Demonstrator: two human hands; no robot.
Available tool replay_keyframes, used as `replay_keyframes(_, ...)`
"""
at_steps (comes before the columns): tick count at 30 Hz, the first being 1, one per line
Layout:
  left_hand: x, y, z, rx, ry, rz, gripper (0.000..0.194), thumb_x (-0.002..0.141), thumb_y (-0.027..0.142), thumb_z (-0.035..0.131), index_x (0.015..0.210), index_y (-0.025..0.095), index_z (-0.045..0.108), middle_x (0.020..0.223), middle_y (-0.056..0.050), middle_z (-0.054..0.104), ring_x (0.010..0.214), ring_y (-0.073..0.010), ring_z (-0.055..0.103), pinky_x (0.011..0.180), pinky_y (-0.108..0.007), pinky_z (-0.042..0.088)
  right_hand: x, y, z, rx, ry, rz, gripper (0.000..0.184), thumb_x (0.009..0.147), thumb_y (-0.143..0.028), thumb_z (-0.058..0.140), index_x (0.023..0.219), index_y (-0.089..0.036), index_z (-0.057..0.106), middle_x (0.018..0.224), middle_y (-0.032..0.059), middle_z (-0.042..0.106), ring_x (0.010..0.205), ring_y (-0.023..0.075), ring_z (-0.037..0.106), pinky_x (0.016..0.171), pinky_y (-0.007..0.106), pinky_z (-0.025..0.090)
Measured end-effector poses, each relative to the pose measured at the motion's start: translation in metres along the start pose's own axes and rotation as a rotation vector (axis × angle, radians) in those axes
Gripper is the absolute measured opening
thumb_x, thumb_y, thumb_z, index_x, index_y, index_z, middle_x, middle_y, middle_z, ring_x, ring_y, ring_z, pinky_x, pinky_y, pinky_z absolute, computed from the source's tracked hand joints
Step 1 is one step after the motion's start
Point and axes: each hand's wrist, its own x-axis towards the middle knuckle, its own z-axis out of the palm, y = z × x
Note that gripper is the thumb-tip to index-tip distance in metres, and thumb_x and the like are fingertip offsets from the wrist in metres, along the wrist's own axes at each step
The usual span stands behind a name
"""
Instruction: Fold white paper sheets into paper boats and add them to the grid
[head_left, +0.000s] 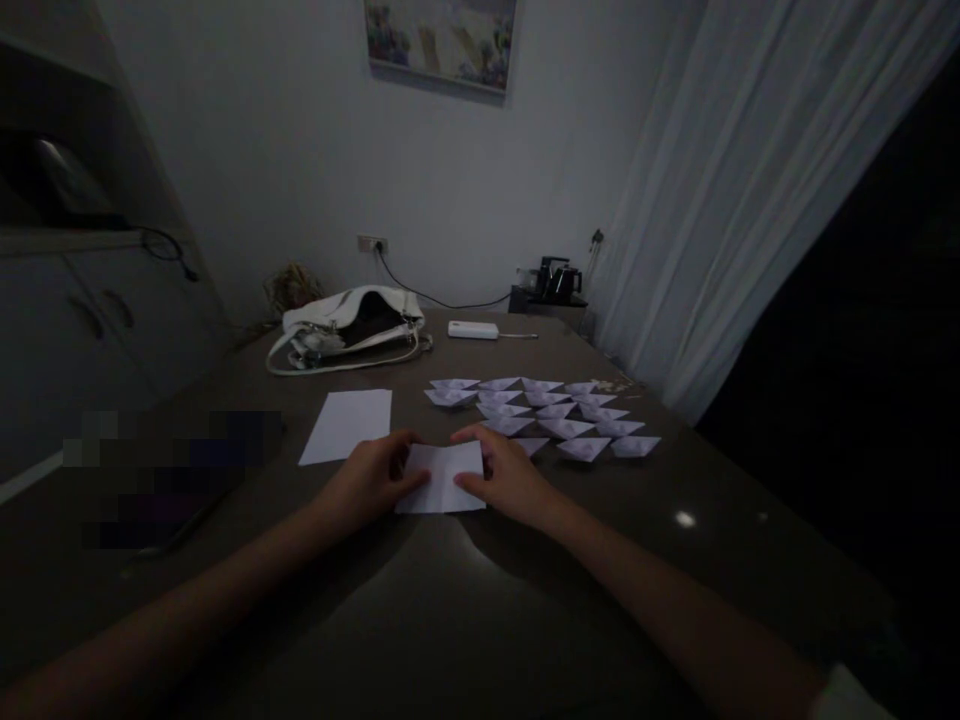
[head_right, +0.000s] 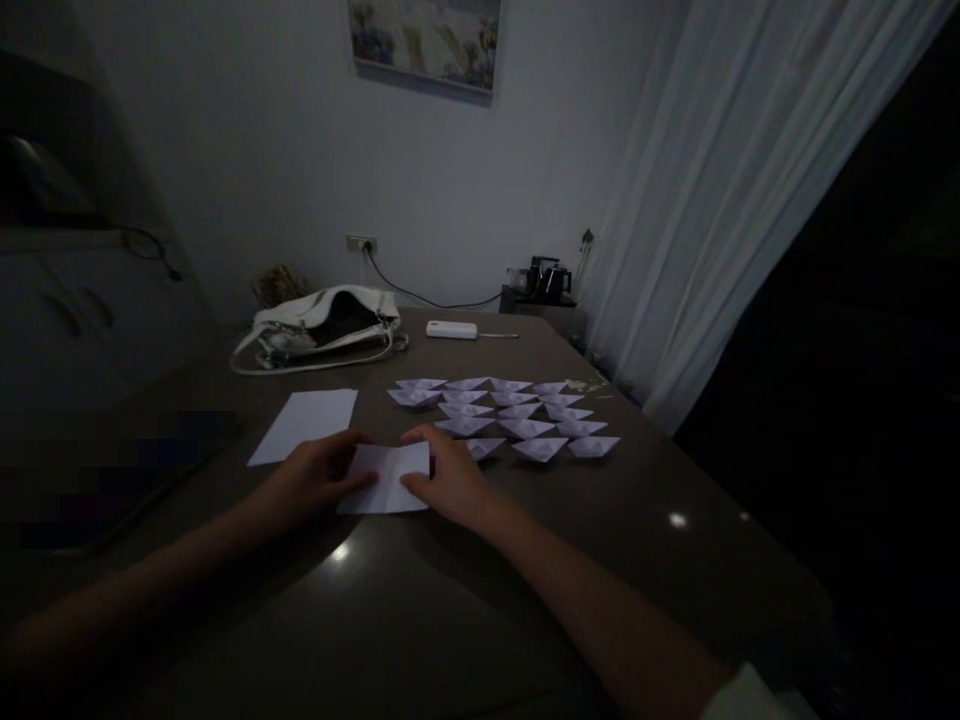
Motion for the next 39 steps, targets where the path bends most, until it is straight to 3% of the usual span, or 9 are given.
replay_keyframes(2,-0.005,-0.001,-0.002,0.049,-0.047,0.011,0.034,0.078,0.037,0.056,0.105,0.016,0.057,0.070,-0.001,0.061,0.062,-0.0193,0.057,0.054,-0.027,0.040,-0.003,-0.004,0.000,-0.117,-0.039,-0.054,0.039,0.074,-0.014,0.066,0.111,-0.018,0.054,0.085,0.0017,0.062,0.073,0.0142,0.057,0.065,0.027,0.045)
replay_keyframes(6,-0.016,0.000,0.002,0.106,-0.103,0.007,0.031,0.081,0.033,0.053,0.109,0.020,0.055,0.085,-0.004,0.066,0.073,-0.0218,0.062,0.062,-0.030,0.045,-0.009,-0.017,-0.003,-0.426,-0.045,-0.241,0.032,0.074,-0.018,0.070,0.105,-0.017,0.062,0.122,0.0087,0.055,0.112,0.0225,0.048,0.096,0.038,0.038)
replay_keyframes(8,-0.021,0.000,0.004,0.145,-0.056,0.005,0.032,0.081,0.033,0.055,0.111,0.019,0.055,0.100,-0.009,0.065,0.087,-0.0248,0.062,0.072,-0.034,0.048,-0.011,-0.023,-0.005,-0.513,-0.093,-0.251,0.027,0.078,-0.021,0.068,0.104,-0.019,0.064,0.121,0.0065,0.057,0.113,0.0236,0.046,0.097,0.040,0.037)
replay_keyframes(12,-0.026,-0.001,0.006,0.228,-0.019,0.101,0.029,0.083,0.028,0.054,0.111,0.020,0.056,0.110,-0.009,0.062,0.099,-0.0252,0.059,0.084,-0.038,0.049,-0.013,-0.028,-0.005,-0.620,-0.147,-0.254,0.020,0.082,-0.022,0.062,0.102,-0.018,0.065,0.121,0.0064,0.059,0.113,0.0262,0.046,0.094,0.043,0.037)
replay_keyframes(18,-0.032,0.000,0.009,0.311,-0.020,0.214,0.029,0.090,0.019,0.043,0.114,0.022,0.059,0.111,-0.007,0.065,0.097,-0.0215,0.063,0.083,-0.034,0.052,-0.012,-0.028,-0.002,-0.599,-0.208,-0.174,0.017,0.086,-0.021,0.057,0.099,-0.015,0.065,0.095,0.0070,0.065,0.095,0.0221,0.052,0.084,0.036,0.043)
replay_keyframes(24,-0.032,-0.002,0.009,0.291,-0.033,0.225,0.035,0.088,0.019,0.044,0.120,0.023,0.058,0.112,-0.007,0.068,0.093,-0.0208,0.067,0.079,-0.031,0.056,-0.013,-0.029,-0.001,-0.538,-0.205,-0.129,0.024,0.085,-0.020,0.054,0.107,-0.012,0.063,0.102,0.0097,0.061,0.099,0.0227,0.051,0.088,0.037,0.043)
replay_keyframes(29,-0.031,0.002,0.004,0.312,-0.066,0.267,0.035,0.087,0.017,0.041,0.112,0.020,0.064,0.110,-0.008,0.070,0.091,-0.0213,0.069,0.079,-0.033,0.058,-0.013,-0.025,-0.001,-0.460,-0.210,-0.100,0.033,0.084,-0.019,0.055,0.116,-0.011,0.060,0.108,0.0112,0.058,0.102,0.0226,0.050,0.090,0.036,0.044)
replay_keyframes(39,-0.030,0.000,0.008,0.284,-0.078,0.291,0.033,0.088,0.019,0.043,0.113,0.022,0.065,0.114,-0.005,0.069,0.094,-0.0194,0.070,0.083,-0.031,0.058,-0.011,-0.027,-0.004,-0.412,-0.231,-0.087,0.034,0.083,-0.019,0.056,0.116,-0.009,0.060,0.107,0.0122,0.058,0.102,0.0231,0.050,0.091,0.038,0.043)
